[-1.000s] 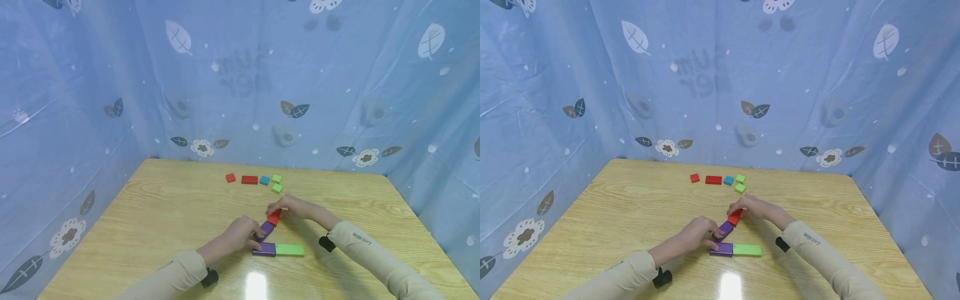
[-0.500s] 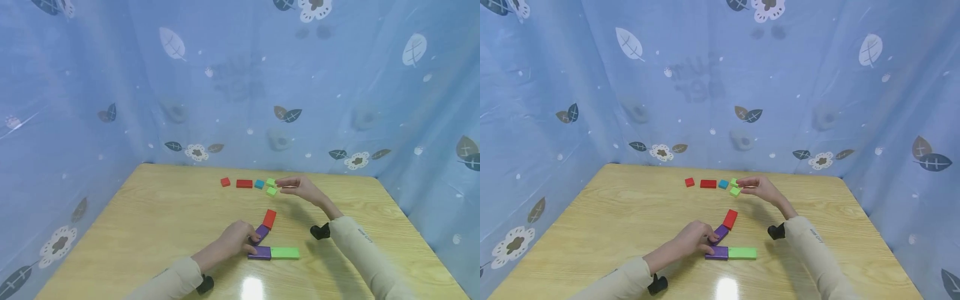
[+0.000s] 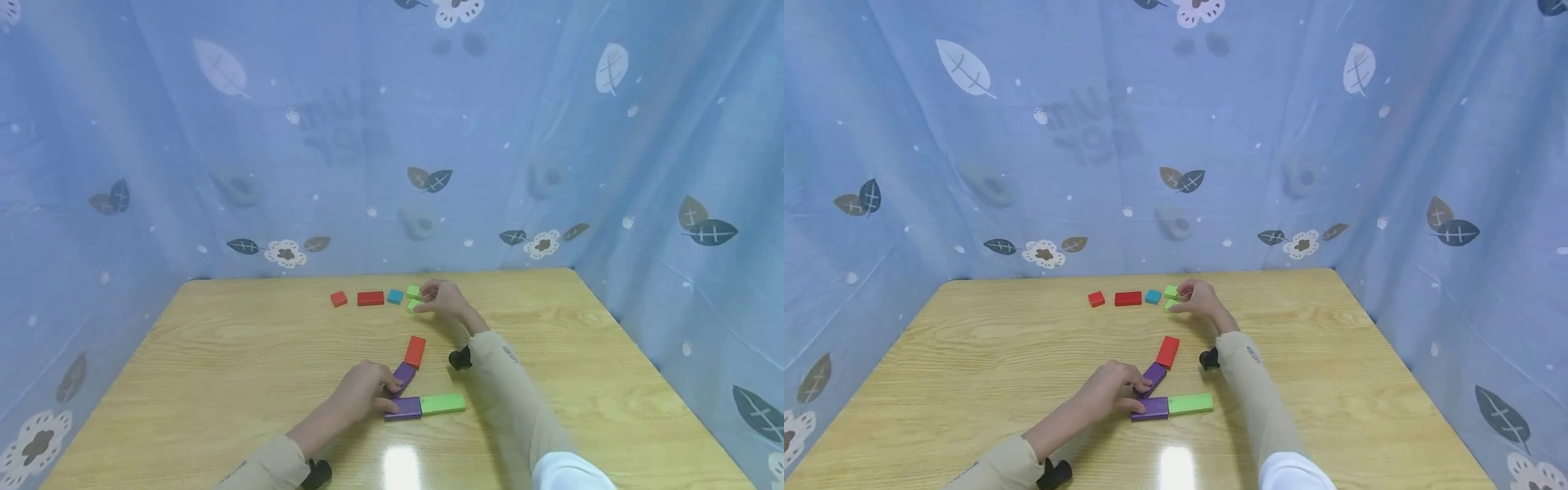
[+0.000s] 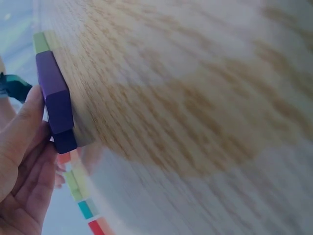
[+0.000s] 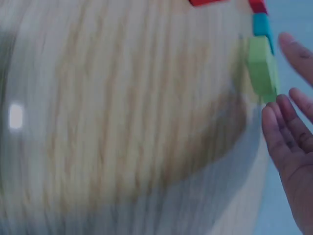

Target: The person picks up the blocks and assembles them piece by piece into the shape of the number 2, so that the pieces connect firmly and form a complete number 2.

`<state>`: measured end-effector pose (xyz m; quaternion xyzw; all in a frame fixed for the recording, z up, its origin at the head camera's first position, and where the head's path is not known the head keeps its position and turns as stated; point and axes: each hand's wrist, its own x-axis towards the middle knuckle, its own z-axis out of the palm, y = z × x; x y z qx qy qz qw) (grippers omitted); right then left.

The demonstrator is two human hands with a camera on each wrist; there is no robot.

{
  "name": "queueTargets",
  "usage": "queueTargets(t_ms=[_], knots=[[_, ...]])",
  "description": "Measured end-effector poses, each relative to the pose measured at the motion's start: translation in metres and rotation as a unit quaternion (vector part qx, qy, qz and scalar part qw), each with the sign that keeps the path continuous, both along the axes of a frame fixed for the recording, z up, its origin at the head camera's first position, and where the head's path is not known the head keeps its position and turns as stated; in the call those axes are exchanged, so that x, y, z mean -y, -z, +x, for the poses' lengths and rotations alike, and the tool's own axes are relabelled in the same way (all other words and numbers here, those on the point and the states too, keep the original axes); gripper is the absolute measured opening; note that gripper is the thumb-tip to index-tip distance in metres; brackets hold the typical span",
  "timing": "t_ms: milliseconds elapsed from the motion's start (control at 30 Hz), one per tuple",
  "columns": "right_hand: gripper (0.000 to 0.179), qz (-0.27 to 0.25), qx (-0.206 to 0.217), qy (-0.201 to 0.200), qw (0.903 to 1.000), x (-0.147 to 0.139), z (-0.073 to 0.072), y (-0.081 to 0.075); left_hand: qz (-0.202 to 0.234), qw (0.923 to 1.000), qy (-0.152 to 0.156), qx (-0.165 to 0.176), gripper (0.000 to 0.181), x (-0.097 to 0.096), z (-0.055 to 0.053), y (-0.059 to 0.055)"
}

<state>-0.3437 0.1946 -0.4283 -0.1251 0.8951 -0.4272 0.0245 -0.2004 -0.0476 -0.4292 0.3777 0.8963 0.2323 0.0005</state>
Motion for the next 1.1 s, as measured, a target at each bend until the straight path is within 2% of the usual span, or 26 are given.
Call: queueTargets(t_ms=[200, 333, 733, 1100], knots=[[0.035, 0.085, -0.027, -0.008, 0.996, 0.012, -0.005, 0.003, -0.001, 1.0, -0.001, 0.008, 0.035, -0.001, -0.001, 0.002], [0.03, 0.108, -0.034, -0.013, 0.9935, 0.013, -0.007, 0.004, -0.005, 1.0, 0.001, 0.005, 0.036, -0.002, -0.003, 0.002], [0.029, 0.047, -0.063, -0.003, 0.9969, -0.007, -0.006, -0.001, -0.011, 0.9999, -0.004, 0.001, 0.036, 0.0, -0.003, 0.002], [0.027, 0.027, -0.086, -0.027, 0.9956, -0.024, 0.005, -0.009, -0.009, 0.9998, -0.013, 0.013, 0.035, -0.002, -0.001, -0.003]])
